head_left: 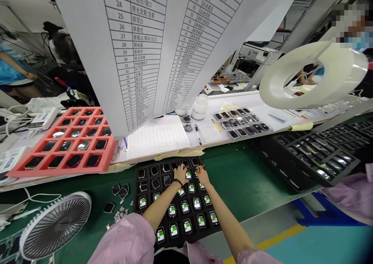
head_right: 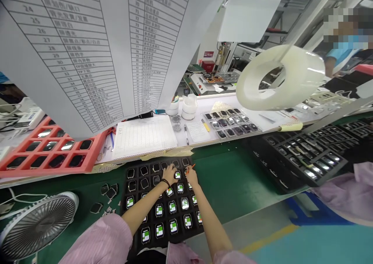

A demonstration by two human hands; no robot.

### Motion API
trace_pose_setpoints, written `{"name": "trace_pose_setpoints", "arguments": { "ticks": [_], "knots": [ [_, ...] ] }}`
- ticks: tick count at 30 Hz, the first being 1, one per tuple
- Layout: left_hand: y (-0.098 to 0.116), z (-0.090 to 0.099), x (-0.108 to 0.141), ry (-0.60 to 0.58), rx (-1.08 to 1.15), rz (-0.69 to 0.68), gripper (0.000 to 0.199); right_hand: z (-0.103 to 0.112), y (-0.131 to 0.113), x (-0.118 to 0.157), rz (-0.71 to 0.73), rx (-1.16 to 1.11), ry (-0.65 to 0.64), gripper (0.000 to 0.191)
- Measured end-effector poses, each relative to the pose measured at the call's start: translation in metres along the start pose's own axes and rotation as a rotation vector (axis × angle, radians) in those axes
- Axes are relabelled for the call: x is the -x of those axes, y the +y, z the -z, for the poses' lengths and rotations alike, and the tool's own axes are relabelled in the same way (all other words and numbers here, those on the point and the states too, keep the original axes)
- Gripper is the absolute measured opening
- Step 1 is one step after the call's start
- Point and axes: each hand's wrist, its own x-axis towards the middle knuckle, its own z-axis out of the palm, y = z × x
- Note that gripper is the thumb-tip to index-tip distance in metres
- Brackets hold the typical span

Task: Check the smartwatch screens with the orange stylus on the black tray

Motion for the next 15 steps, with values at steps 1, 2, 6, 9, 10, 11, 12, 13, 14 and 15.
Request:
{"name": "trace_pose_setpoints", "arguments": {
  "ticks": [1, 2, 6, 9, 10, 11, 12, 13, 14, 15],
  "knots": [
    [-0.002, 0.003, 0.003, 0.01, 0.064, -0.01, 0.031, 0.003, -0.003, 0.003, -0.003, -0.04, -0.007, 0.031],
    [-0.004, 0.006, 0.006, 0.022, 0.134, -0.019, 0.032, 0.006, -0.008, 0.006, -0.003, -0.084, -0.009, 0.031],
    [-0.006, 0.02, 0.028, 0.043, 0.457, -0.033, 0.036, 0.017, -0.035, 0.031, 0.043, -0.292, -0.006, 0.036],
    [-0.002, 0.034, 0.052, 0.049, 0.674, -0.041, 0.039, 0.022, -0.063, 0.061, 0.106, -0.46, -0.051, 0.045],
    [0.0, 0.04, 0.062, 0.057, 0.735, -0.047, 0.042, 0.023, -0.072, 0.072, 0.126, -0.506, -0.075, 0.045],
    [0.003, 0.046, 0.071, 0.066, 0.789, -0.056, 0.044, 0.024, -0.081, 0.083, 0.143, -0.545, -0.101, 0.043],
    [0.006, 0.053, 0.08, 0.073, 0.835, -0.064, 0.045, 0.025, -0.09, 0.094, 0.157, -0.576, -0.124, 0.043],
    [0.009, 0.06, 0.089, 0.077, 0.872, -0.073, 0.046, 0.027, -0.098, 0.104, 0.169, -0.6, -0.144, 0.043],
    [0.012, 0.068, 0.098, 0.08, 0.906, -0.081, 0.046, 0.028, -0.106, 0.113, 0.179, -0.62, -0.163, 0.043],
    [0.015, 0.075, 0.107, 0.085, 0.936, -0.087, 0.047, 0.03, -0.112, 0.122, 0.187, -0.638, -0.181, 0.042]
  ]
}}
